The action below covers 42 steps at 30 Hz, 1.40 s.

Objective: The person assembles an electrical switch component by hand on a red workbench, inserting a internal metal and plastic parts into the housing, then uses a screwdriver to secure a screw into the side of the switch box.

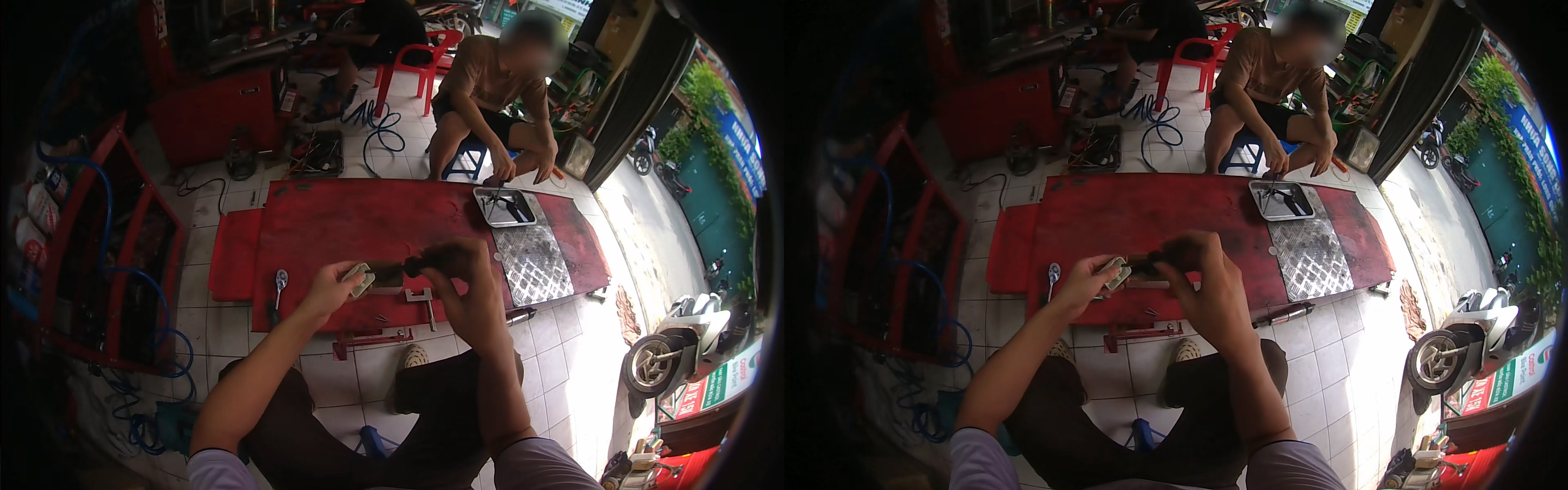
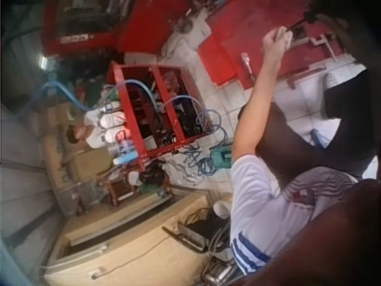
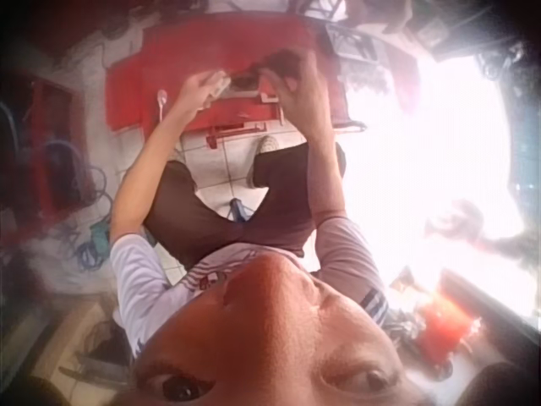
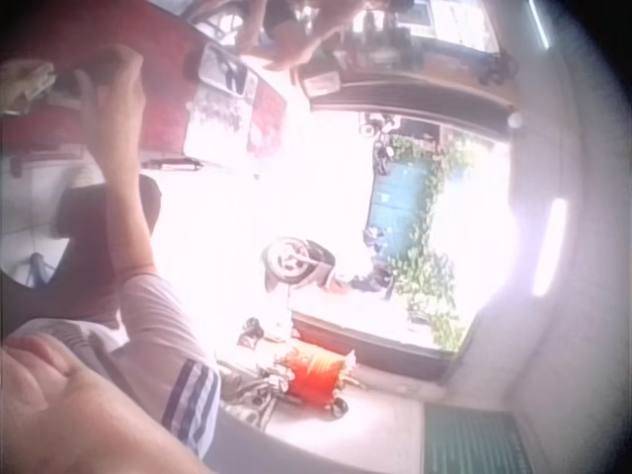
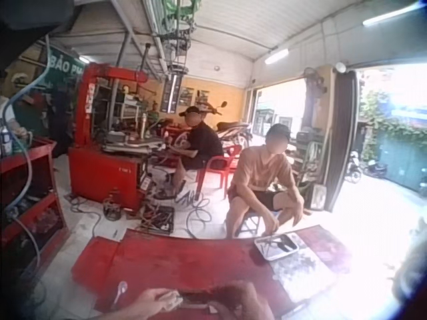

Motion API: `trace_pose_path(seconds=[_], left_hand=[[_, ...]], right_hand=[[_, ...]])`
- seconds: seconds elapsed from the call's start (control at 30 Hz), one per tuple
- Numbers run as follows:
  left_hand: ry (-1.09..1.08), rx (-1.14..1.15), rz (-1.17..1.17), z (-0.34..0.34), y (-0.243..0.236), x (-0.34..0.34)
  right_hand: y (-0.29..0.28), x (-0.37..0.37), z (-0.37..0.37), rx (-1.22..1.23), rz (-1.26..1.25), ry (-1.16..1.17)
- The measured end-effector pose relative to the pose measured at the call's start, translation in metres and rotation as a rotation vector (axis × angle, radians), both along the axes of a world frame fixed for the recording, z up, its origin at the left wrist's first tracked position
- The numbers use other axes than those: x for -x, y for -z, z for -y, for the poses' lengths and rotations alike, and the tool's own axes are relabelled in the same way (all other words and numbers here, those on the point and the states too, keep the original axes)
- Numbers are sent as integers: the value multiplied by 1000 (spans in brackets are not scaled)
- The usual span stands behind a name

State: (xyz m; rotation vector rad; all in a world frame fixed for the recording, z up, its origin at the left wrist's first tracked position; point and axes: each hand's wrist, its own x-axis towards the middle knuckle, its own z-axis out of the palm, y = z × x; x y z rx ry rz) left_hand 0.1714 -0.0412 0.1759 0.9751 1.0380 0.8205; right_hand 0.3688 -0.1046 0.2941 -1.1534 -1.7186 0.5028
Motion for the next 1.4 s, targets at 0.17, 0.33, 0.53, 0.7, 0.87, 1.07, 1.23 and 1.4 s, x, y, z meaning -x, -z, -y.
trace_pose_path(seconds=[0.17, 0.33, 0.53, 0.7, 0.87, 1.07, 1.23, 1.4], left_hand=[[1, -15, 24, 0, 9, -3], [-3, 8, 31, -2, 5, -4], [-14, -13, 44, -2, -2, 2], [-6, -25, 41, 1, -3, 4], [-27, -31, 0, 0, 0, 4], [-37, -31, 0, 2, 2, 3], [-41, -29, 13, 5, -3, 5], [-65, 1, 141, 3, -10, 7]], right_hand=[[1, -2, -2, 4, 26, 95], [-1, -1, -1, -30, -42, -9], [9, -4, -7, -44, -98, -87], [11, 2, -4, -86, -87, -87], [9, 8, -2, -76, -84, -69], [10, 7, -3, -93, -114, -38], [5, 10, -2, -116, -75, 61], [2, 6, -3, -147, -57, 75]])
